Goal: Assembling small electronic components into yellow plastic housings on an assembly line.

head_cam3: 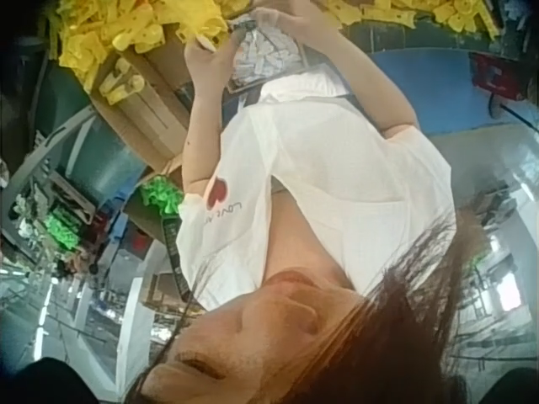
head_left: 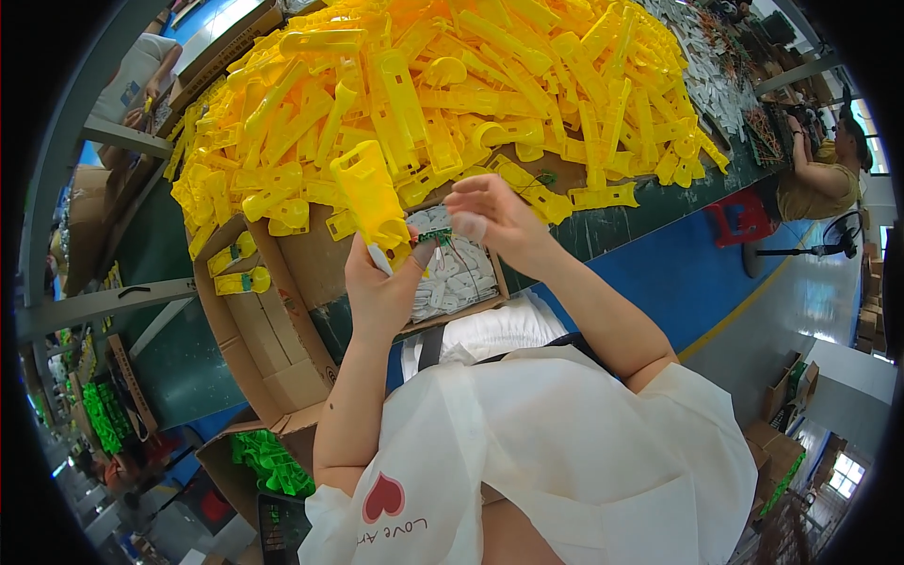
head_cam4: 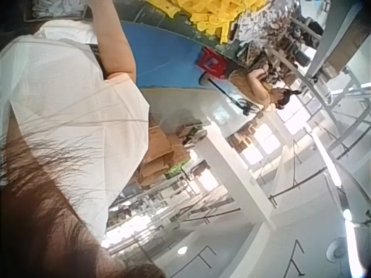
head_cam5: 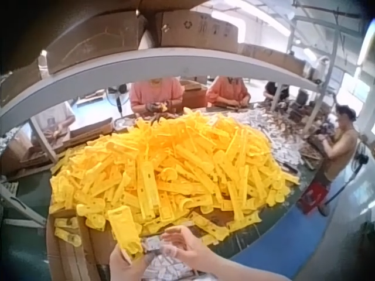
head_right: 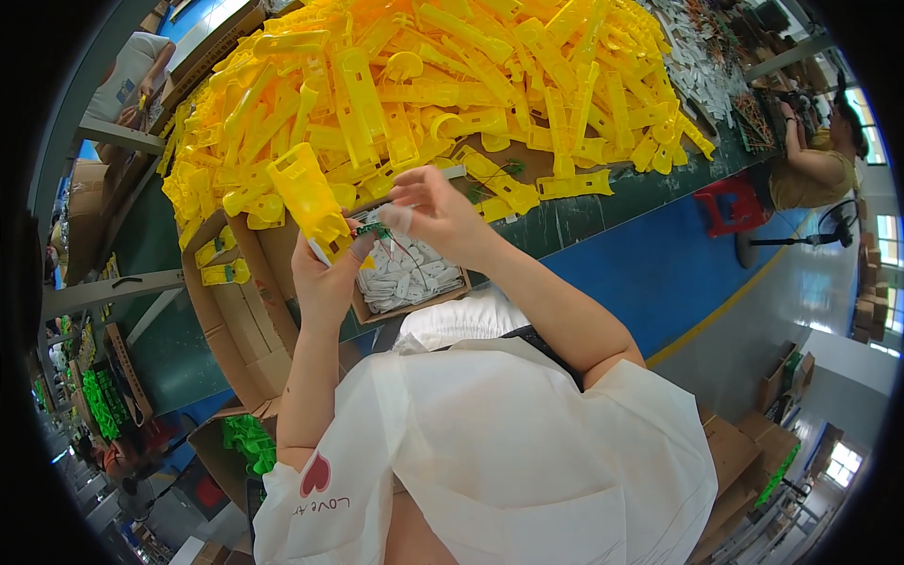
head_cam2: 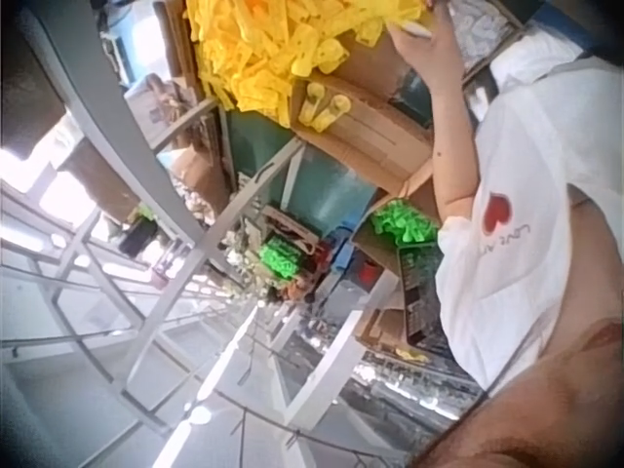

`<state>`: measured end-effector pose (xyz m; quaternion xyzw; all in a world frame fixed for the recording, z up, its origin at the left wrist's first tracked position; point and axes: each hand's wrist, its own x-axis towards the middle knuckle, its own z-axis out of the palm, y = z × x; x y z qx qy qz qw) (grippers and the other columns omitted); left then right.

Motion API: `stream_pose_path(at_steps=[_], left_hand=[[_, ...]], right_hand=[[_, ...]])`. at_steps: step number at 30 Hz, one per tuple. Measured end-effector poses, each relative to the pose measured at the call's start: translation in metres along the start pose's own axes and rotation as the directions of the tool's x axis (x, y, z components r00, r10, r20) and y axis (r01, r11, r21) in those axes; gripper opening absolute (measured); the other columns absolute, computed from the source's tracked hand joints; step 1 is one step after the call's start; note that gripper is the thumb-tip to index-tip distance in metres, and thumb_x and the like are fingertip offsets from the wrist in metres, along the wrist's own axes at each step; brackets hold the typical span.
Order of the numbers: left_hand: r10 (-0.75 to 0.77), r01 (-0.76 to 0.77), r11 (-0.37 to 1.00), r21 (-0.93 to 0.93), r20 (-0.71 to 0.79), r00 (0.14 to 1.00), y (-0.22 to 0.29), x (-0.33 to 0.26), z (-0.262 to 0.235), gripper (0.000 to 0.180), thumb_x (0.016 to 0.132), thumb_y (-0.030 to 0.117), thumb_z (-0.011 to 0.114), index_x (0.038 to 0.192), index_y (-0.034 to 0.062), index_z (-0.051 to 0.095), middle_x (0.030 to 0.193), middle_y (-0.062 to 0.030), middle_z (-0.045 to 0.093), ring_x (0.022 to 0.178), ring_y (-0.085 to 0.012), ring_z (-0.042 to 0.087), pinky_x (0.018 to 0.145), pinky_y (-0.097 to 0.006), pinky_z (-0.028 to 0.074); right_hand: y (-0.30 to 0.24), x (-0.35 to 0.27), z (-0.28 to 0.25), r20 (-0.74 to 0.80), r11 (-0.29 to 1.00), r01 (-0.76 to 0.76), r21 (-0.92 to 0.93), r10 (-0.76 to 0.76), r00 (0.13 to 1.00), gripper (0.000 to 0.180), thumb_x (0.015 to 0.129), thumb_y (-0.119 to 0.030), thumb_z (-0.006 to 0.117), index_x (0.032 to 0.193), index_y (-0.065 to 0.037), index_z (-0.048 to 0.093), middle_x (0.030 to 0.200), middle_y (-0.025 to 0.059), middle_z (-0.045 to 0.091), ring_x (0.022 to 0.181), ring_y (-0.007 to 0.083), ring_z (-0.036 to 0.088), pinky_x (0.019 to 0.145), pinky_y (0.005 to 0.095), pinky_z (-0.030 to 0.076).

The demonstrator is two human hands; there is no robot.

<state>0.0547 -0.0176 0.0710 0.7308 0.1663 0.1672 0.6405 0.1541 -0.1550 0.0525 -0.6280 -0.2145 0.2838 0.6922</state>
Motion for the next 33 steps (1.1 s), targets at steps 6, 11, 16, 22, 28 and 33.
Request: stream_pose_path(at_steps=[6,11,16,22,28,33], left_hand=[[-0.24,0.239,0.951,-0.195,0.02,0.971,-0.001,0.0,-0.01,0.033,0.072,0.004,0.067,0.1,0.001,0.049,0.086,-0.0032,0.055,0.076,-0.0105,0.054,0.068,-0.023,0.045],[-0.233,0.232,0.929,-0.288,0.031,0.972,-0.005,-0.006,-0.009,0.03,0.075,0.005,0.064,0.1,0.0007,0.048,0.087,-0.0045,0.056,0.074,-0.0115,0.055,0.069,-0.024,0.045],[0.017,-0.012,0.989,0.144,-0.031,0.999,-0.021,-0.015,-0.009,0.025,0.079,0.008,0.061,0.099,0.002,0.048,0.09,-0.0054,0.058,0.077,-0.0106,0.056,0.065,-0.02,0.043],[-0.235,0.285,0.775,-0.563,0.161,0.958,-0.025,-0.012,-0.02,0.044,0.085,0.037,0.049,0.113,0.0042,0.043,0.108,-0.0128,0.053,0.089,-0.0173,0.054,0.066,-0.032,0.051],[-0.336,0.419,0.635,-0.649,0.255,0.906,-0.038,-0.019,-0.012,0.053,0.091,0.043,0.023,0.119,0.0012,0.04,0.114,-0.0166,0.049,0.093,-0.0221,0.055,0.076,-0.034,0.048],[-0.285,0.386,0.679,-0.624,0.26,0.923,-0.046,-0.022,-0.015,0.052,0.091,0.042,0.023,0.115,-0.0003,0.043,0.11,-0.0164,0.051,0.094,-0.0213,0.055,0.08,-0.033,0.046]], right_hand=[[0.001,-0.001,0.011,0.287,0.942,-0.324,0.089,0.288,0.914,0.022,0.083,-0.014,0.056,0.097,-0.001,0.043,0.079,0.0055,0.055,0.067,0.0112,0.055,0.064,0.0216,0.043],[-0.005,-0.006,0.009,0.232,0.939,-0.338,-0.064,0.343,0.91,0.015,0.085,-0.017,0.053,0.079,-0.004,0.048,0.057,0.0006,0.048,0.05,0.0073,0.043,0.045,0.0204,0.033],[-0.006,-0.009,0.016,0.113,0.908,-0.036,-0.418,0.092,0.989,0.021,0.081,-0.017,0.056,0.069,-0.003,0.047,0.051,0.0008,0.044,0.046,0.0077,0.035,0.043,0.0229,0.029],[-0.011,-0.02,0.022,0.123,0.957,-0.114,-0.268,0.151,0.981,0.019,0.082,-0.014,0.055,0.068,-0.003,0.047,0.05,0.0008,0.045,0.043,0.0059,0.04,0.04,0.0213,0.031],[-0.015,-0.026,0.042,0.214,0.957,-0.149,-0.25,0.204,0.955,0.019,0.084,-0.014,0.051,0.069,-0.002,0.049,0.054,0.0028,0.051,0.04,0.007,0.047,0.039,0.0204,0.037],[-0.012,-0.028,0.047,0.218,0.949,-0.155,-0.275,0.219,0.951,0.018,0.083,-0.013,0.051,0.07,-0.002,0.05,0.053,0.0033,0.051,0.04,0.0081,0.048,0.038,0.0213,0.037]])
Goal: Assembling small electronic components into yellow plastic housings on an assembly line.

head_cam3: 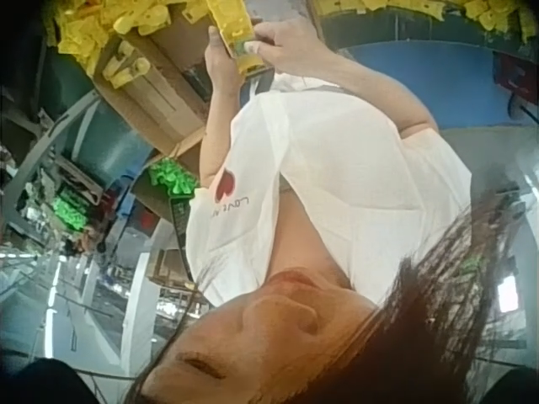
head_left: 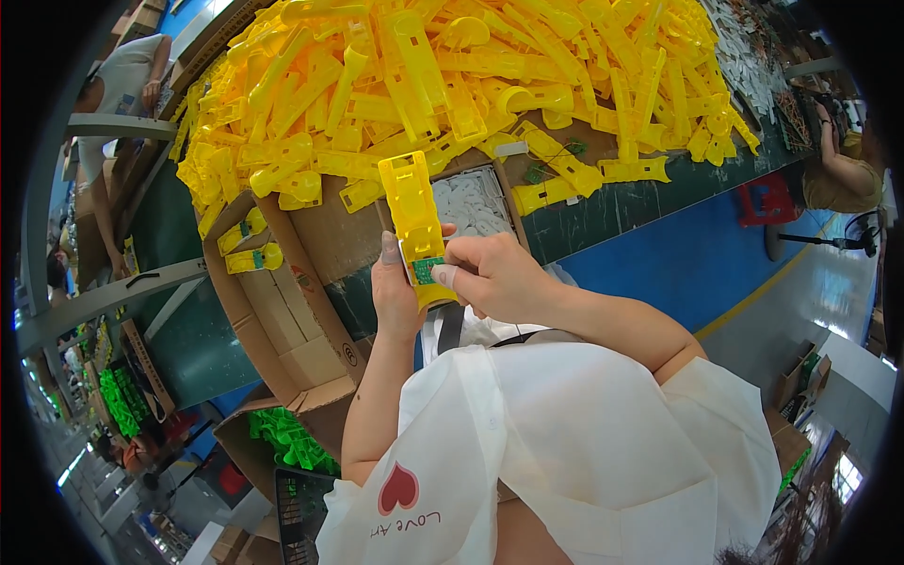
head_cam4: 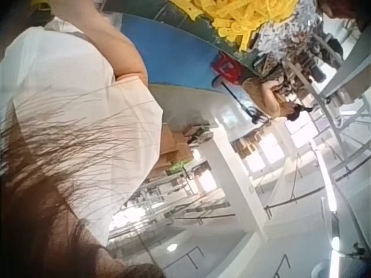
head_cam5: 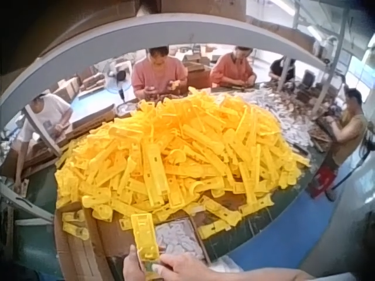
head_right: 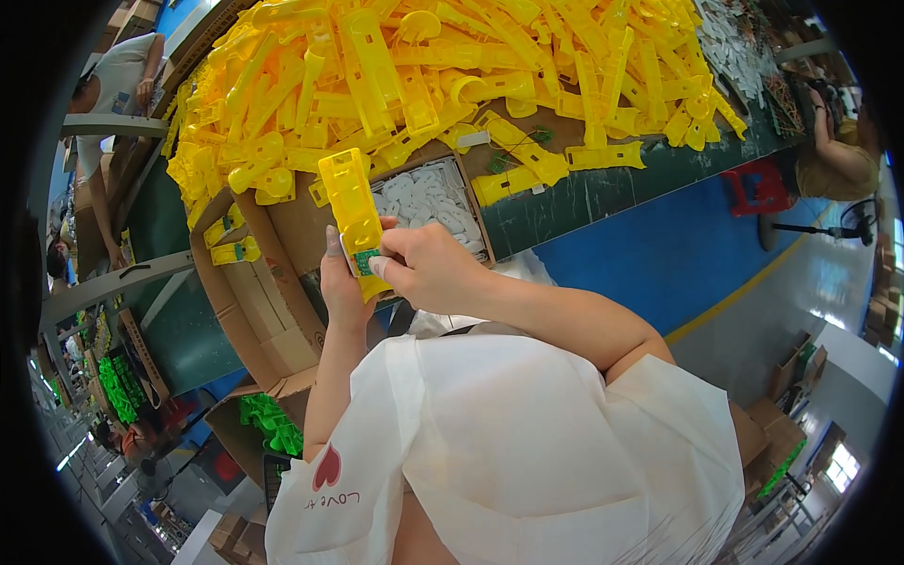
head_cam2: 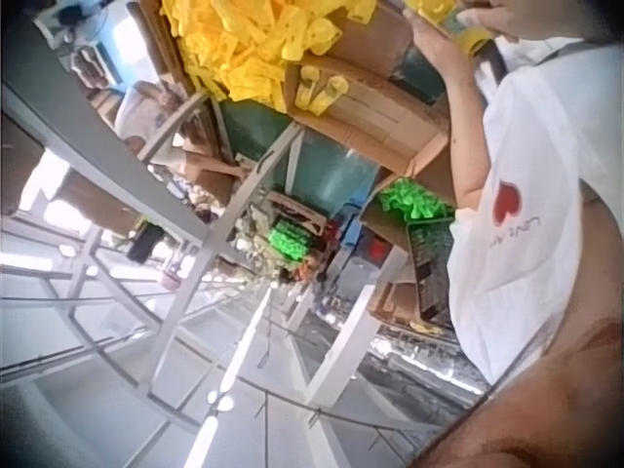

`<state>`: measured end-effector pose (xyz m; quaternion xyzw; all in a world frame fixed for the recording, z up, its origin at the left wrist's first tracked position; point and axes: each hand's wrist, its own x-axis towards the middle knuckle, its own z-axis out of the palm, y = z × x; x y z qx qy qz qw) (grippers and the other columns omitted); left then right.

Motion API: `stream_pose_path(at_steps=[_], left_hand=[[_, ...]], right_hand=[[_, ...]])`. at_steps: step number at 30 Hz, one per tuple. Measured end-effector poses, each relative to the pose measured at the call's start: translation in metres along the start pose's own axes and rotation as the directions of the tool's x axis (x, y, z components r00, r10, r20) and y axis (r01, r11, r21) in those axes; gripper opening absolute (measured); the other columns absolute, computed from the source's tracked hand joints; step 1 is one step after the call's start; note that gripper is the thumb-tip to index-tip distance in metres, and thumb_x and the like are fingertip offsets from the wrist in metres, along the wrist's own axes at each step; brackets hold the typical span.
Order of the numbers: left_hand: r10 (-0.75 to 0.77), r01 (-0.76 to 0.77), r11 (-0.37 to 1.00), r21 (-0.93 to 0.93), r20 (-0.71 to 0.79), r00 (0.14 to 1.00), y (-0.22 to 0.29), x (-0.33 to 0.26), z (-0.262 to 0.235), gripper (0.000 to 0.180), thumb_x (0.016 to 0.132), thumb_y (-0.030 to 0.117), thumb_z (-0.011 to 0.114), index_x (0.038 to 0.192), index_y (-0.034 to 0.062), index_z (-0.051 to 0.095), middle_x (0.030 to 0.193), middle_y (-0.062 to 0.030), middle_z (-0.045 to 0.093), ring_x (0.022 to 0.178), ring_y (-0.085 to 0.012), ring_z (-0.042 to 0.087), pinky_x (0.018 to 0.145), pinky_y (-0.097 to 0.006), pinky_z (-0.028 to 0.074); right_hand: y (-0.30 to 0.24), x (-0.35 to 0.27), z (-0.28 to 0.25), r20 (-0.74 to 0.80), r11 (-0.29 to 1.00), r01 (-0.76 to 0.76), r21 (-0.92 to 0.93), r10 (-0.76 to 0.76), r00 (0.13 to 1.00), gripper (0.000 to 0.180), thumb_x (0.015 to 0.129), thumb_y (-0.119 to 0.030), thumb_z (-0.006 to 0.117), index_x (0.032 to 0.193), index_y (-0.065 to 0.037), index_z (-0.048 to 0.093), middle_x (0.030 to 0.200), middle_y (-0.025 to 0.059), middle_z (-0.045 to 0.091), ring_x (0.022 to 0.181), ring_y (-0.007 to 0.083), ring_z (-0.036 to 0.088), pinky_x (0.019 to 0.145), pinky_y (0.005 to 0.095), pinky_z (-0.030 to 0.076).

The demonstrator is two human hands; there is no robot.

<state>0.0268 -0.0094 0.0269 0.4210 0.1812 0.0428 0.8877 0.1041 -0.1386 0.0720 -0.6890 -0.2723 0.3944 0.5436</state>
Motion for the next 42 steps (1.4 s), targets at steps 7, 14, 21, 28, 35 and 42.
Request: stream_pose_path(at_steps=[7,14,21,28,35,42], left_hand=[[-0.057,0.057,0.996,0.072,-0.007,0.998,0.007,-0.003,0.003,0.048,0.092,0.038,0.027,0.12,0.001,0.039,0.116,-0.0141,0.048,0.102,-0.0214,0.05,0.086,-0.033,0.041],[-0.091,0.096,0.987,-0.128,0.05,0.995,0.007,-0.01,-0.005,0.043,0.092,0.029,0.033,0.127,0.0032,0.032,0.124,-0.012,0.041,0.11,-0.0226,0.045,0.093,-0.036,0.037],[-0.055,0.06,0.986,-0.154,0.038,0.998,0.002,-0.013,-0.014,0.044,0.092,0.029,0.032,0.126,0.0021,0.033,0.119,-0.0112,0.045,0.106,-0.0215,0.048,0.088,-0.035,0.042],[-0.064,0.066,0.988,-0.139,0.022,0.998,0.004,-0.014,-0.012,0.044,0.091,0.03,0.033,0.124,0.0005,0.035,0.119,-0.0119,0.045,0.106,-0.022,0.048,0.09,-0.035,0.04],[-0.085,0.082,0.985,-0.151,-0.009,0.996,0.0,-0.02,-0.014,0.044,0.091,0.032,0.033,0.123,0.0018,0.036,0.119,-0.0109,0.046,0.105,-0.0209,0.049,0.089,-0.034,0.04],[0.046,-0.05,0.996,-0.076,-0.052,0.998,0.004,-0.021,0.001,0.041,0.091,0.027,0.036,0.124,0.0028,0.033,0.116,-0.0096,0.046,0.106,-0.0189,0.047,0.09,-0.032,0.038]], right_hand=[[0.015,0.006,0.012,-0.176,0.987,-0.002,0.162,0.031,0.984,0.019,0.083,-0.013,0.05,0.068,-0.001,0.049,0.053,0.0033,0.052,0.04,0.008,0.048,0.038,0.0212,0.037],[0.013,0.011,0.008,-0.045,0.979,-0.02,-0.201,0.011,0.999,0.017,0.082,-0.015,0.053,0.074,-0.001,0.049,0.058,0.0076,0.052,0.05,0.0159,0.053,0.048,0.0259,0.043],[0.027,0.015,0.007,-0.095,0.852,0.326,-0.409,-0.395,0.914,0.024,0.075,-0.011,0.061,0.092,0.0,0.048,0.082,0.0133,0.055,0.069,0.0238,0.057,0.059,0.0301,0.046],[0.028,0.015,0.015,-0.095,0.816,0.392,-0.424,-0.47,0.877,0.026,0.072,-0.009,0.064,0.091,0.0,0.048,0.074,0.0117,0.055,0.064,0.0233,0.057,0.057,0.0296,0.046],[0.029,0.017,0.021,-0.108,0.877,0.324,-0.355,-0.383,0.917,0.022,0.071,-0.008,0.064,0.083,-0.001,0.046,0.068,0.0119,0.053,0.057,0.0242,0.054,0.052,0.0319,0.044],[0.034,0.021,0.021,-0.058,0.807,0.44,-0.394,-0.5,0.864,0.023,0.069,-0.006,0.064,0.082,-0.001,0.045,0.071,0.0137,0.051,0.061,0.0292,0.053,0.053,0.0345,0.044]])
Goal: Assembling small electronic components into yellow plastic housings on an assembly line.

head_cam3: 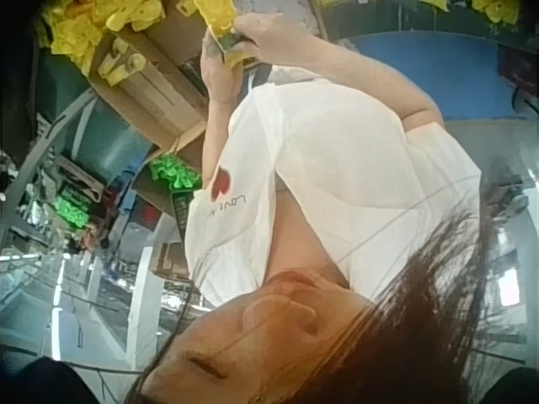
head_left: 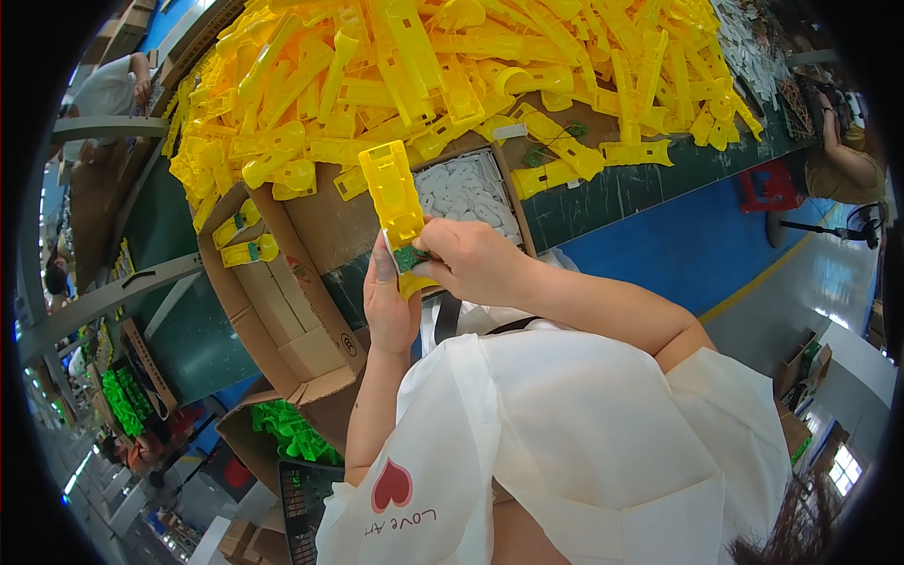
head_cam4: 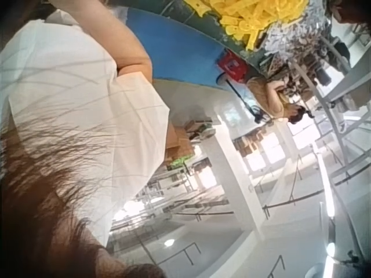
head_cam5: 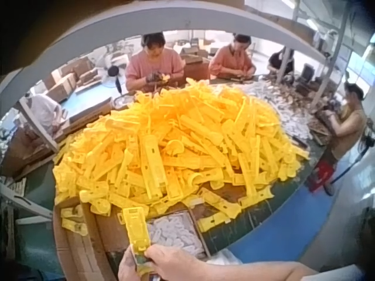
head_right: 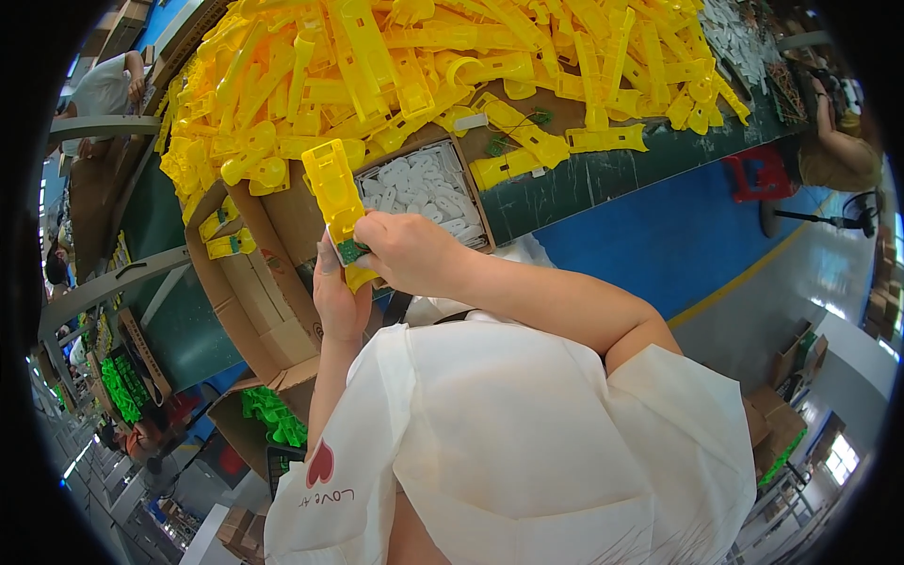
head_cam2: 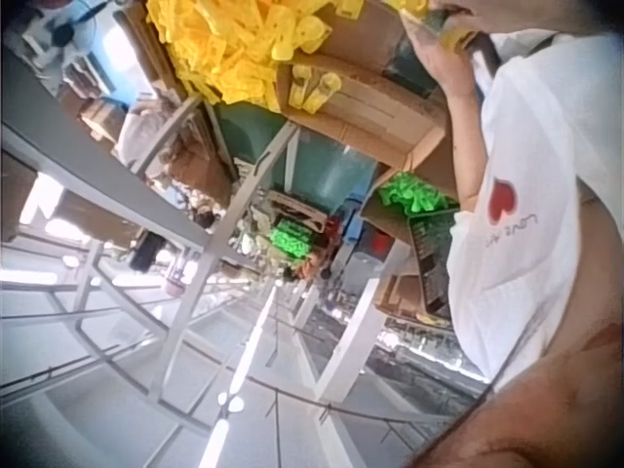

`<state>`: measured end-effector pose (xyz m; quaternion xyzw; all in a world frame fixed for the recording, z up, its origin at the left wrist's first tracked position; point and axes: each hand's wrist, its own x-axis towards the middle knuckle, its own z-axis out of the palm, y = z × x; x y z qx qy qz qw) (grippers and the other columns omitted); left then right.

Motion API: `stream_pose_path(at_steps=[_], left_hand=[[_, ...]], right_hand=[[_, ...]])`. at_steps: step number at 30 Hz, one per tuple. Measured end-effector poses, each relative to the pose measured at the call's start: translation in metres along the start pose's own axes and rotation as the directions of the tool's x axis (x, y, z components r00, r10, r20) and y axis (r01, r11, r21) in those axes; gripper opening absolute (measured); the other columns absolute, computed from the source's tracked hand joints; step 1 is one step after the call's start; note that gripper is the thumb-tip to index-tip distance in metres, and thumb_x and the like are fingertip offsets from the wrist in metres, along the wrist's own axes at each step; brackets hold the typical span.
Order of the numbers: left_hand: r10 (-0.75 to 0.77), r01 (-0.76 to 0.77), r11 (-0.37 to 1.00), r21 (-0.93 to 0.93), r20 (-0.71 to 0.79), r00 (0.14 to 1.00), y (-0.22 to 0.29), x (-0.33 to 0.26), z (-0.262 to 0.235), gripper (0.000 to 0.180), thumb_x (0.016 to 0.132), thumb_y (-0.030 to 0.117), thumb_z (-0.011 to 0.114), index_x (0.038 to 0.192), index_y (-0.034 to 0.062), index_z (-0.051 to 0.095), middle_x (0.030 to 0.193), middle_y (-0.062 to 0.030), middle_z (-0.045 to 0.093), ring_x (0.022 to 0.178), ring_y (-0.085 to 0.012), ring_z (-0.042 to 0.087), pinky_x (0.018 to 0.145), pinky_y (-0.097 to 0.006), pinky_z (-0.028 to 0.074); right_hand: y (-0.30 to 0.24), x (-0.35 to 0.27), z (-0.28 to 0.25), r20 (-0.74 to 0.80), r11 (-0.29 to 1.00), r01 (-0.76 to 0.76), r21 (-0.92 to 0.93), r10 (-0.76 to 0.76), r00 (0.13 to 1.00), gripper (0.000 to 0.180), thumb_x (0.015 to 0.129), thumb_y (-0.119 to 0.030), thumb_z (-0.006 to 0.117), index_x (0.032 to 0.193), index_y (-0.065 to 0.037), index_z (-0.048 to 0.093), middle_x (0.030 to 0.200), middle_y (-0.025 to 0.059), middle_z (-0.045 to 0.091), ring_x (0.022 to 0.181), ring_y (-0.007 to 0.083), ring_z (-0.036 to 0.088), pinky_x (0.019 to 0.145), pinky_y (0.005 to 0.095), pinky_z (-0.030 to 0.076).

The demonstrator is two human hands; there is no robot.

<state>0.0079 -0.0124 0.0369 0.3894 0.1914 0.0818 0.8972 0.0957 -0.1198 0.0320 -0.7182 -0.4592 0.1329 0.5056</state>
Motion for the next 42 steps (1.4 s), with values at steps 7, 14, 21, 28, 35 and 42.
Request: stream_pose_path(at_steps=[7,14,21,28,35,42], left_hand=[[0.239,-0.235,0.799,0.554,0.067,0.969,-0.003,-0.005,-0.012,0.038,0.092,0.02,0.036,0.124,0.0013,0.028,0.111,-0.0083,0.047,0.097,-0.0128,0.047,0.085,-0.026,0.038],[0.246,-0.272,0.66,0.7,0.14,0.959,0.001,-0.008,-0.009,0.038,0.092,0.02,0.034,0.124,0.0002,0.026,0.106,-0.0094,0.048,0.093,-0.0147,0.047,0.082,-0.026,0.038],[0.341,-0.297,0.537,0.79,0.119,0.933,-0.002,-0.012,-0.008,0.039,0.091,0.018,0.038,0.121,-0.0028,0.026,0.099,-0.0099,0.048,0.088,-0.0155,0.048,0.078,-0.026,0.039],[0.378,-0.31,0.641,0.702,0.063,0.924,-0.003,-0.016,-0.005,0.03,0.088,0.012,0.043,0.113,-0.0004,0.034,0.093,-0.0091,0.053,0.083,-0.013,0.052,0.072,-0.023,0.043],[0.45,-0.428,0.714,0.555,0.106,0.887,-0.003,-0.016,0.001,0.025,0.086,0.008,0.042,0.109,0.0007,0.037,0.093,-0.0082,0.053,0.084,-0.0116,0.052,0.075,-0.023,0.041],[0.263,-0.241,0.789,0.564,0.045,0.964,-0.006,-0.009,-0.004,0.026,0.088,0.011,0.043,0.111,0.0012,0.036,0.096,-0.0057,0.052,0.082,-0.0081,0.05,0.073,-0.02,0.042]], right_hand=[[-0.017,-0.007,-0.011,0.058,0.944,-0.161,0.289,0.151,0.987,0.027,0.076,-0.005,0.058,0.1,0.001,0.046,0.085,0.0137,0.058,0.068,0.022,0.059,0.058,0.0288,0.049],[-0.021,-0.002,-0.011,0.216,0.688,-0.516,0.51,0.478,0.851,0.011,0.082,-0.006,0.052,0.089,0.002,0.056,0.069,0.0046,0.057,0.059,0.008,0.055,0.052,0.0195,0.046],[-0.02,0.006,-0.011,0.316,0.565,-0.632,0.53,0.56,0.766,0.007,0.081,-0.006,0.054,0.081,0.001,0.053,0.064,0.0037,0.054,0.051,0.0079,0.052,0.048,0.0194,0.043],[-0.004,-0.001,-0.008,0.317,0.663,-0.622,0.417,0.535,0.783,0.018,0.082,-0.008,0.054,0.097,0.0,0.048,0.085,0.007,0.055,0.073,0.0092,0.054,0.061,0.022,0.047],[-0.016,0.0,-0.009,0.464,0.362,-0.562,0.744,0.326,0.824,0.025,0.081,-0.008,0.049,0.104,0.001,0.044,0.089,0.0048,0.055,0.077,0.0089,0.052,0.067,0.0222,0.044],[-0.003,-0.002,-0.008,0.452,0.404,-0.6,0.69,0.406,0.794,0.024,0.08,-0.007,0.047,0.103,0.002,0.045,0.087,0.0052,0.054,0.076,0.0084,0.051,0.068,0.0219,0.044]])
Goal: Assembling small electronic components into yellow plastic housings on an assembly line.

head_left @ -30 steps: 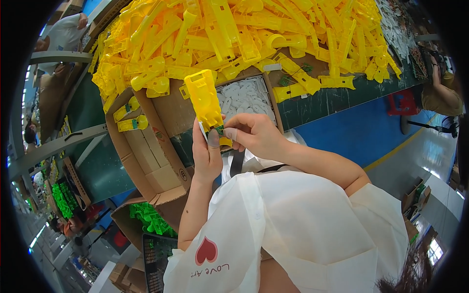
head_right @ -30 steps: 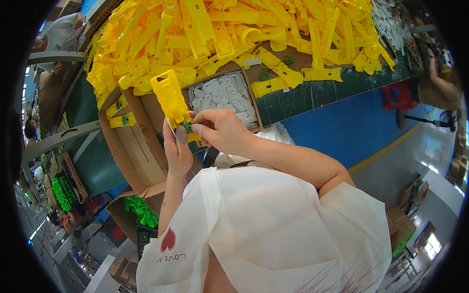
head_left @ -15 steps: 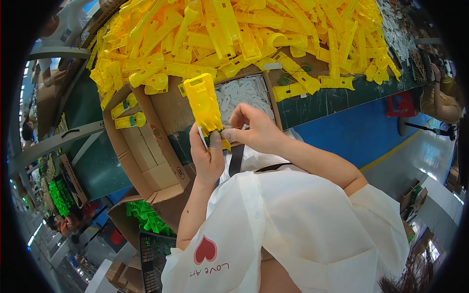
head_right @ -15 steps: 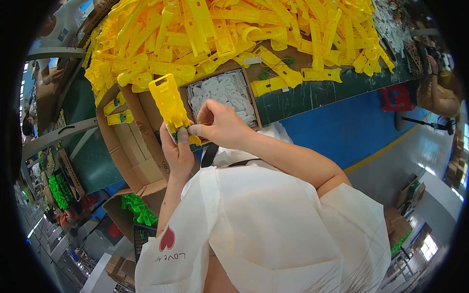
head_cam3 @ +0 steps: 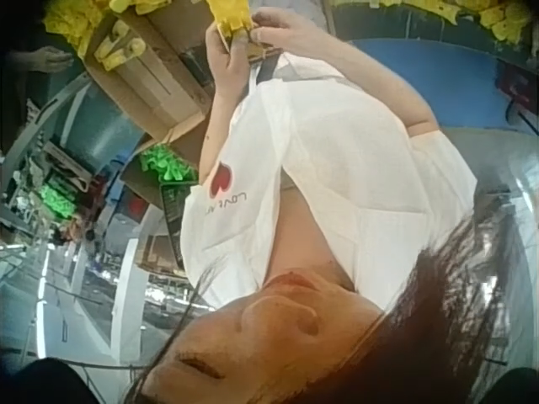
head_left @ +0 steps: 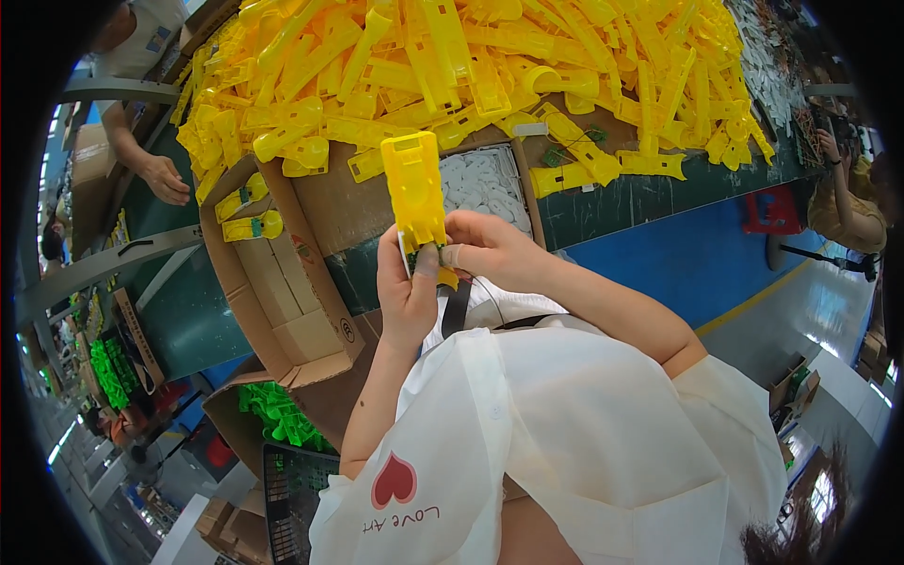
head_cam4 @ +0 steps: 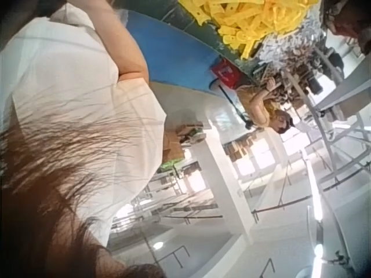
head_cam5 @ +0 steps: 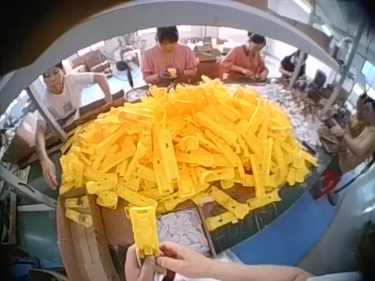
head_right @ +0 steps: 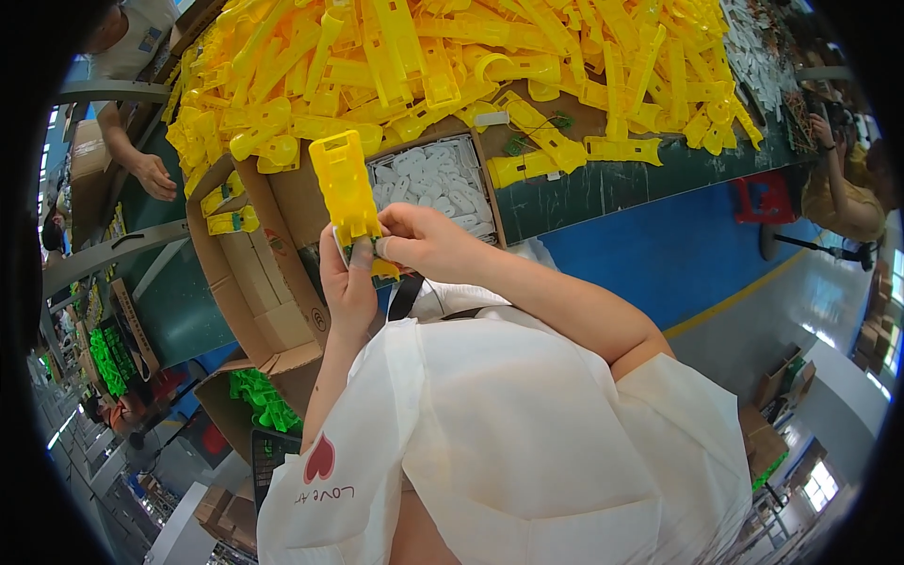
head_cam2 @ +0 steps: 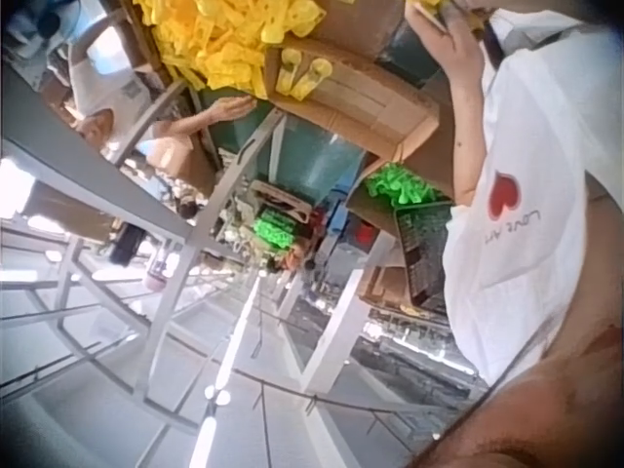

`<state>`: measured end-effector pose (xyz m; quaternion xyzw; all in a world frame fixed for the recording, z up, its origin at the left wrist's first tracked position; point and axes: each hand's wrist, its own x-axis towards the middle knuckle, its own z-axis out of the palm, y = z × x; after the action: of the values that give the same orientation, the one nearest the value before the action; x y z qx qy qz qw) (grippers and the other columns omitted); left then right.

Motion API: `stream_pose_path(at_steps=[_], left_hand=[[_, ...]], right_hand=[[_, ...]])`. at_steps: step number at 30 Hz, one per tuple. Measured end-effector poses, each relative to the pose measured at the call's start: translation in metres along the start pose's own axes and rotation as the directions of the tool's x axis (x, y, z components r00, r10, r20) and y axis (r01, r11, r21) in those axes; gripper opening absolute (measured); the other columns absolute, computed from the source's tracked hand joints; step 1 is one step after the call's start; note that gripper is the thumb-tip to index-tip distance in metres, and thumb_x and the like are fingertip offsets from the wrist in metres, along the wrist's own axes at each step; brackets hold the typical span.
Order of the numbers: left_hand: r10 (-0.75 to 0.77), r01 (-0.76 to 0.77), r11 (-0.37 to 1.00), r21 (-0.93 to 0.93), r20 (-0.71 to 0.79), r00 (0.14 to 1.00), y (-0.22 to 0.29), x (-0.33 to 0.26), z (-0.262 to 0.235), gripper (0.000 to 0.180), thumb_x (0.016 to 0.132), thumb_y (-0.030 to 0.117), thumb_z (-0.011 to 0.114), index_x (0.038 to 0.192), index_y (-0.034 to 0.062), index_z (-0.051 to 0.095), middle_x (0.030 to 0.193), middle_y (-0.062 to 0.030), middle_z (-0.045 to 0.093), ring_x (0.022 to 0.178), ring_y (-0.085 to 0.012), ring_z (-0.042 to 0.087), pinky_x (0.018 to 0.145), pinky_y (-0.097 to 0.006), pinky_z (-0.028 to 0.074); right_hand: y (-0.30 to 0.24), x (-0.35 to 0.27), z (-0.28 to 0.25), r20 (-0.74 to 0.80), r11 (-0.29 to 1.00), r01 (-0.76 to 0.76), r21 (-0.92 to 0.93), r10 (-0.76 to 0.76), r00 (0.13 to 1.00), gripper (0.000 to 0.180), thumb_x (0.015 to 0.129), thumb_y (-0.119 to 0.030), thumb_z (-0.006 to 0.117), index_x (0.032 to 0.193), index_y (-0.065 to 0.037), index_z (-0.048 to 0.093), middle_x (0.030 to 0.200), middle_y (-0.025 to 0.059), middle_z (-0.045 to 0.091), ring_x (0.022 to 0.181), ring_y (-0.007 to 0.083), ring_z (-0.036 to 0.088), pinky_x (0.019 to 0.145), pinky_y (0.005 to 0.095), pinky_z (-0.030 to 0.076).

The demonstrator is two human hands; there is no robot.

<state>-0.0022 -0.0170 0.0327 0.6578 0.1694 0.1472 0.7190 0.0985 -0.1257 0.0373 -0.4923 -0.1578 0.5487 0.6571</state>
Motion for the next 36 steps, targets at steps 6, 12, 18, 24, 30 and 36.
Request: stream_pose_path(at_steps=[6,12,18,24,30,36], left_hand=[[-0.033,0.038,0.999,-0.02,0.207,0.978,0.004,-0.007,-0.006,0.038,0.087,0.006,0.034,0.125,0.0015,0.027,0.113,-0.0078,0.041,0.104,-0.0142,0.041,0.091,-0.026,0.032],[0.016,-0.044,0.994,0.1,0.266,0.964,0.007,-0.008,-0.008,0.038,0.091,0.012,0.034,0.127,0.0028,0.025,0.116,-0.0068,0.04,0.106,-0.0137,0.041,0.093,-0.026,0.031],[0.035,-0.062,0.994,0.087,0.284,0.958,0.002,-0.01,-0.01,0.041,0.091,0.011,0.035,0.129,0.003,0.023,0.12,-0.0068,0.038,0.108,-0.0146,0.041,0.094,-0.026,0.031],[-0.021,0.019,1.0,0.011,0.127,0.992,-0.011,-0.006,-0.005,0.039,0.086,0.004,0.038,0.125,0.0003,0.03,0.115,-0.009,0.044,0.104,-0.0145,0.044,0.09,-0.026,0.034],[-0.251,0.251,0.875,-0.414,0.055,0.966,-0.018,0.004,0.0,0.037,0.091,0.02,0.036,0.123,0.0028,0.033,0.113,-0.0089,0.048,0.104,-0.018,0.047,0.089,-0.032,0.039],[-0.278,0.299,0.658,-0.69,0.147,0.949,-0.009,0.004,-0.004,0.036,0.093,0.027,0.031,0.12,0.0043,0.037,0.112,-0.0086,0.048,0.102,-0.0194,0.049,0.09,-0.034,0.038]], right_hand=[[-0.021,-0.009,0.004,0.011,0.98,-0.007,-0.199,0.01,1.0,0.027,0.08,-0.007,0.049,0.106,-0.001,0.045,0.092,0.0064,0.052,0.083,0.0115,0.052,0.077,0.0254,0.044],[-0.021,-0.008,0.007,-0.012,0.98,0.018,-0.2,-0.021,1.0,0.028,0.078,-0.006,0.053,0.105,-0.002,0.045,0.09,0.0054,0.053,0.08,0.0107,0.053,0.073,0.0239,0.045],[-0.014,-0.007,0.007,-0.033,0.948,0.104,-0.3,-0.119,0.992,0.028,0.076,-0.006,0.055,0.103,-0.004,0.046,0.089,0.0046,0.054,0.079,0.01,0.054,0.073,0.0244,0.045],[-0.003,0.006,0.0,-0.078,0.977,0.018,-0.211,-0.035,0.996,0.027,0.076,-0.007,0.053,0.102,-0.003,0.047,0.088,0.0055,0.054,0.078,0.0105,0.054,0.072,0.0238,0.045],[0.002,0.003,-0.004,-0.154,0.796,0.19,-0.575,-0.333,0.93,0.033,0.078,-0.015,0.061,0.104,0.0,0.047,0.095,0.0101,0.053,0.08,0.0167,0.055,0.068,0.0276,0.048],[0.003,0.0,0.001,0.029,0.438,0.274,-0.856,-0.49,0.871,0.03,0.071,-0.012,0.066,0.093,0.0,0.051,0.08,0.0107,0.051,0.074,0.0212,0.054,0.062,0.0288,0.046]])
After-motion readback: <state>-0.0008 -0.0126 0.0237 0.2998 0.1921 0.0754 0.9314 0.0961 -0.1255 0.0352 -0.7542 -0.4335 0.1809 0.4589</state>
